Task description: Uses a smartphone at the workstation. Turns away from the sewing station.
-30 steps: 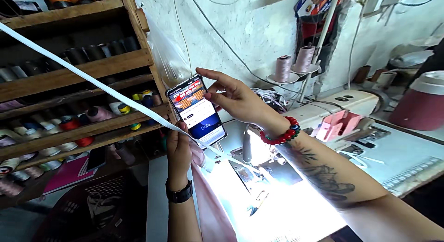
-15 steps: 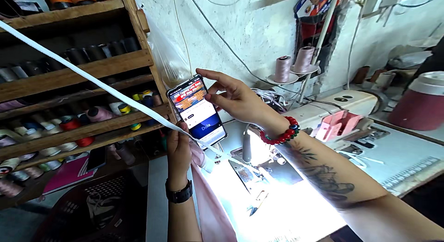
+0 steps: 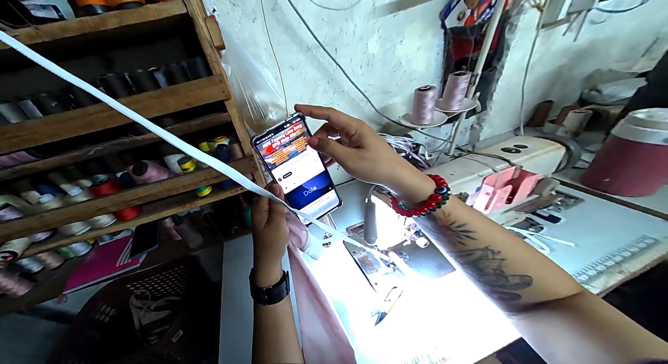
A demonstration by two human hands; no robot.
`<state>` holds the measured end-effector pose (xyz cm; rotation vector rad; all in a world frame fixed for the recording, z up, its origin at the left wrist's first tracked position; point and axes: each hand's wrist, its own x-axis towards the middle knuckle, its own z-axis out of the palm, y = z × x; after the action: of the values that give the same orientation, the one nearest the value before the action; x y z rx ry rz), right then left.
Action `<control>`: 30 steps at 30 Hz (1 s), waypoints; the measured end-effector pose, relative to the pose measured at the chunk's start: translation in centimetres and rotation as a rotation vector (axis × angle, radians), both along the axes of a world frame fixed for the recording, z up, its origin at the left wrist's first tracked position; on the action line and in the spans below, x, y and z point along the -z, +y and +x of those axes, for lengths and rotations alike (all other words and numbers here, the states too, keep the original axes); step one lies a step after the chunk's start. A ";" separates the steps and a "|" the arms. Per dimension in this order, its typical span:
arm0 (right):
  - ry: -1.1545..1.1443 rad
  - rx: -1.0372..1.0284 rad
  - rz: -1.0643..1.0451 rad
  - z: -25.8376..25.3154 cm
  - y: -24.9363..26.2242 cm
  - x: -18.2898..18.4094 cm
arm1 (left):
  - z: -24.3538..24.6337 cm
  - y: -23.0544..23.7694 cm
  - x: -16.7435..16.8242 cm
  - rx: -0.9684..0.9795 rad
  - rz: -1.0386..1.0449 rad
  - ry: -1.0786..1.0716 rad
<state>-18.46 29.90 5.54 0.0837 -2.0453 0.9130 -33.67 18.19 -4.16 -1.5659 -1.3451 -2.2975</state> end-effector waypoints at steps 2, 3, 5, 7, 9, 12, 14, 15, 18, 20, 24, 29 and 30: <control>-0.001 -0.021 0.027 -0.3 0.7 -0.1 | -0.1 0.0 0.1 0.002 0.003 0.003; 0.001 -0.027 0.032 -0.4 0.9 -0.1 | -0.1 0.0 0.1 0.005 0.004 0.002; 0.001 -0.032 0.032 -0.4 1.0 -0.2 | 0.0 0.0 0.0 0.006 -0.004 -0.003; -0.003 -0.025 0.030 -0.4 1.0 -0.2 | -0.1 0.0 0.1 0.007 -0.003 -0.001; -0.008 -0.025 0.029 -0.4 1.0 -0.2 | -0.1 0.0 0.1 0.012 0.000 -0.002; -0.029 -0.015 0.017 0.0 0.5 -0.2 | 0.0 0.0 0.1 0.012 0.004 -0.007; -0.039 0.010 -0.001 0.5 -0.5 -0.1 | 0.0 0.0 0.1 0.016 0.005 -0.010; -0.044 0.015 -0.002 0.6 -0.6 -0.1 | 0.0 0.0 0.1 0.017 0.007 -0.009; -0.042 0.019 -0.001 0.6 -0.7 -0.1 | -0.1 0.0 0.1 0.016 0.007 -0.003; -0.038 0.014 0.005 0.5 -0.5 -0.1 | -0.1 0.0 0.1 0.020 0.009 -0.002; -0.025 -0.028 0.030 -0.4 0.9 -0.2 | -0.2 0.1 0.1 0.007 0.008 0.002; -0.030 -0.023 0.029 -0.4 0.9 -0.3 | -0.2 0.0 0.1 0.009 0.006 0.002; -0.029 -0.021 0.029 -0.4 0.9 -0.3 | -0.1 0.0 0.1 0.005 0.002 -0.003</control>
<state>-18.88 30.77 5.80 0.1082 -2.0881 0.9027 -33.82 18.15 -4.25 -1.5681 -1.3405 -2.3039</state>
